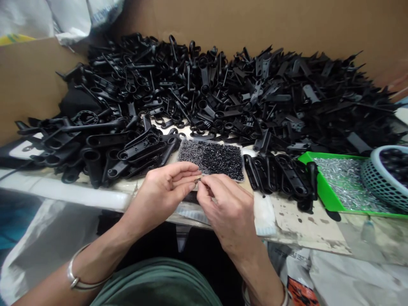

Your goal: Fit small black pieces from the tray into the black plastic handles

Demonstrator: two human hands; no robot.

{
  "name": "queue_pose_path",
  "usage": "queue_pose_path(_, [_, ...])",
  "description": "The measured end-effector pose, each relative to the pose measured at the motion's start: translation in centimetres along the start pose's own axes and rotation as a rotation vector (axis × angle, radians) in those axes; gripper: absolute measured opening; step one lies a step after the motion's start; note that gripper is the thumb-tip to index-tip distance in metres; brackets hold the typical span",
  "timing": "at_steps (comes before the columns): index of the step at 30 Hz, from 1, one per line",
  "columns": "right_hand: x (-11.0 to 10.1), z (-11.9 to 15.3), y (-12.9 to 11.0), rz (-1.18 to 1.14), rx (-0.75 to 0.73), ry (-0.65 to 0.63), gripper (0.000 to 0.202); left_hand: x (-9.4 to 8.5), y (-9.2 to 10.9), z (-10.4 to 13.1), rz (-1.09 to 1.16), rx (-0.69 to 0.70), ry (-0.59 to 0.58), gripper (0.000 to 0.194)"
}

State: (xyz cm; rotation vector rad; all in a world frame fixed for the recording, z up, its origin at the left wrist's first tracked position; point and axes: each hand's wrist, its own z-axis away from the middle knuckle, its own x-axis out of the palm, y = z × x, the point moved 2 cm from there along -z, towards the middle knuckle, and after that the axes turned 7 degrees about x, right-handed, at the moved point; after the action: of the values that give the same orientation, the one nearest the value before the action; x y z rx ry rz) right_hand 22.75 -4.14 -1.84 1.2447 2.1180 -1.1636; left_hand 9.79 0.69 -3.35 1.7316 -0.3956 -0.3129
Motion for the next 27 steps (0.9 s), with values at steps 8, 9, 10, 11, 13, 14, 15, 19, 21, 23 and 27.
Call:
queue_pose_path(8, [-0.5, 0.4, 1.1, -0.082, 0.131, -0.009, 0.011, -1.4, 0.7, 1.1, -0.307, 0.152, -0.076, 0.037])
queue_pose_path(9, [-0.7, 0.7, 1.4, -0.086, 0.145, -0.026, 0.010, -1.8, 0.8, 1.5, -0.467, 0.213, -0.100, 0.038])
queue_pose_path(10, [-0.9, 1.0, 1.8, -0.086, 0.159, -0.051, 0.009, -2.1, 0.9, 2.0, -0.624, 0.269, -0.135, 0.038])
queue_pose_path(11, [-1.1, 1.4, 2.1, -0.085, 0.172, -0.082, 0.008, -2.3, 0.7, 2.5, -0.754, 0.313, -0.177, 0.037])
queue_pose_path(13, [-1.2, 2.2, 2.8, -0.077, 0.190, -0.151, 0.008, -2.5, 0.2, 3.3, -0.904, 0.343, -0.257, 0.032])
queue_pose_path(14, [-1.2, 2.6, 3.0, -0.075, 0.194, -0.182, 0.008, -2.6, -0.2, 3.5, -0.937, 0.330, -0.280, 0.030])
queue_pose_path(15, [-1.2, 2.9, 3.1, -0.074, 0.195, -0.204, 0.008, -2.5, -0.5, 3.7, -0.949, 0.311, -0.289, 0.028])
queue_pose_path(19, [-1.2, 3.5, 2.6, -0.081, 0.159, -0.232, 0.009, -2.1, -1.2, 3.9, -0.913, 0.276, -0.238, 0.026])
queue_pose_path(21, [-1.1, 3.5, 2.1, -0.069, 0.121, -0.242, 0.011, -2.0, -1.3, 4.0, -0.895, 0.273, -0.211, 0.028])
queue_pose_path(23, [-0.9, 3.5, 1.7, -0.042, 0.078, -0.254, 0.012, -2.0, -1.4, 4.1, -0.878, 0.264, -0.192, 0.029])
queue_pose_path(27, [-0.3, 3.4, 1.4, 0.049, 0.015, -0.277, 0.014, -2.1, -1.5, 4.3, -0.853, 0.258, -0.183, 0.030])
